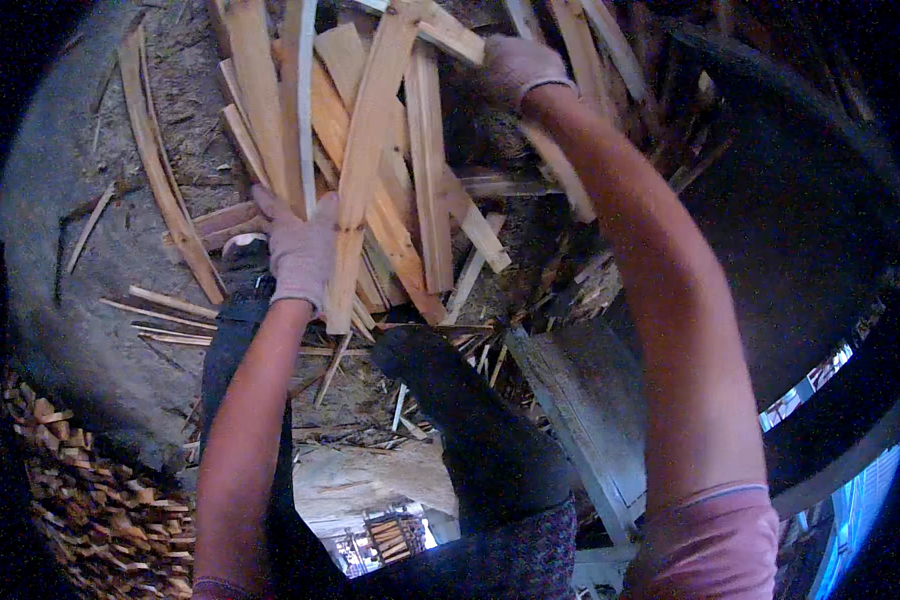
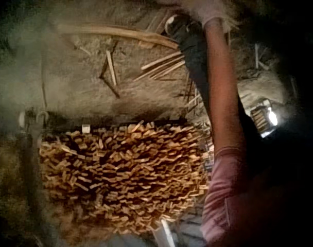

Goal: The person picks up loose wooden planks and strips from a pile on the floor, gathers them into bundles, and places them onto a large stack of similar wood. The person repeats this process, clearing the floor area and organizing the wood into a neat pile.

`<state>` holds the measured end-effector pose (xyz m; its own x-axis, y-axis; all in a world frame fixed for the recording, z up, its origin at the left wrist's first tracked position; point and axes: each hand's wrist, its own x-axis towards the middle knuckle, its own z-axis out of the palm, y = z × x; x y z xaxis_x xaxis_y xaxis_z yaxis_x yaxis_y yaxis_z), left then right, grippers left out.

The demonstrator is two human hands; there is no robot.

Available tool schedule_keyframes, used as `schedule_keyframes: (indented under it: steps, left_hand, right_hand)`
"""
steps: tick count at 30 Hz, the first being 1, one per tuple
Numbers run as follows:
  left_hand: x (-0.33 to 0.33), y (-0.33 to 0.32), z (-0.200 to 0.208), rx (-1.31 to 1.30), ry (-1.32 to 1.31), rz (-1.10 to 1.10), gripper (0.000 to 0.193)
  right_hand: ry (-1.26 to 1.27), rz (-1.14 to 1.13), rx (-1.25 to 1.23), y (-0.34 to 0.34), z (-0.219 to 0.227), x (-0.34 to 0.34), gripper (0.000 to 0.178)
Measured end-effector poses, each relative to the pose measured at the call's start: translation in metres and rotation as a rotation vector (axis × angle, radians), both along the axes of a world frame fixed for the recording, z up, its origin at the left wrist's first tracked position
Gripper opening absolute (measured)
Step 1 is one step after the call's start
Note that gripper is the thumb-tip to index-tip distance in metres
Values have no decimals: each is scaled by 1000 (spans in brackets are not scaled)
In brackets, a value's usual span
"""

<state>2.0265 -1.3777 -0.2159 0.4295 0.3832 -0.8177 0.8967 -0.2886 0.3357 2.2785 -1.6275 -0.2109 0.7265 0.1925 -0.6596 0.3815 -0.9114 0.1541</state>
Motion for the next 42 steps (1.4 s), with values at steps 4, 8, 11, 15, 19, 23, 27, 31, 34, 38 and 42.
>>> schedule_keyframes:
  steps: [4,8,11,15,19,23,27,31,34,38,42]
  left_hand:
    - [-6,0,-12,-24,-189,47,119]
    - [-14,13,-45,-266,-148,190,115]
    - [-15,19,-39,-243,-193,190,115]
    - [-12,18,-40,-276,-188,246,113]
    - [-4,18,-25,-321,-166,244,107]
    - [9,6,-7,-273,-155,209,102]
    - [8,6,-6,-280,-121,224,98]
    - [-1,19,-8,-325,-150,175,93]
    - [-6,38,-11,-390,-183,82,94]
    - [0,17,18,-218,-187,87,97]
    - [9,-25,70,101,-234,-256,97]
  right_hand:
    - [185,-537,247,1,7,-61,52]
    - [179,-752,395,36,30,-123,70]
    - [117,-673,628,6,66,-145,76]
    - [-492,-903,504,-96,92,-166,81]
    - [-387,-1307,-96,-208,105,-198,81]
    - [-318,-1127,23,-317,58,-248,85]
    - [-299,-1418,460,-361,25,-273,76]
    - [-280,-1284,275,-337,29,-275,70]
    - [-293,-1396,222,-284,52,-264,64]
    - [-437,-1565,355,-164,110,-271,55]
    - [-330,-1592,338,-74,131,-314,57]
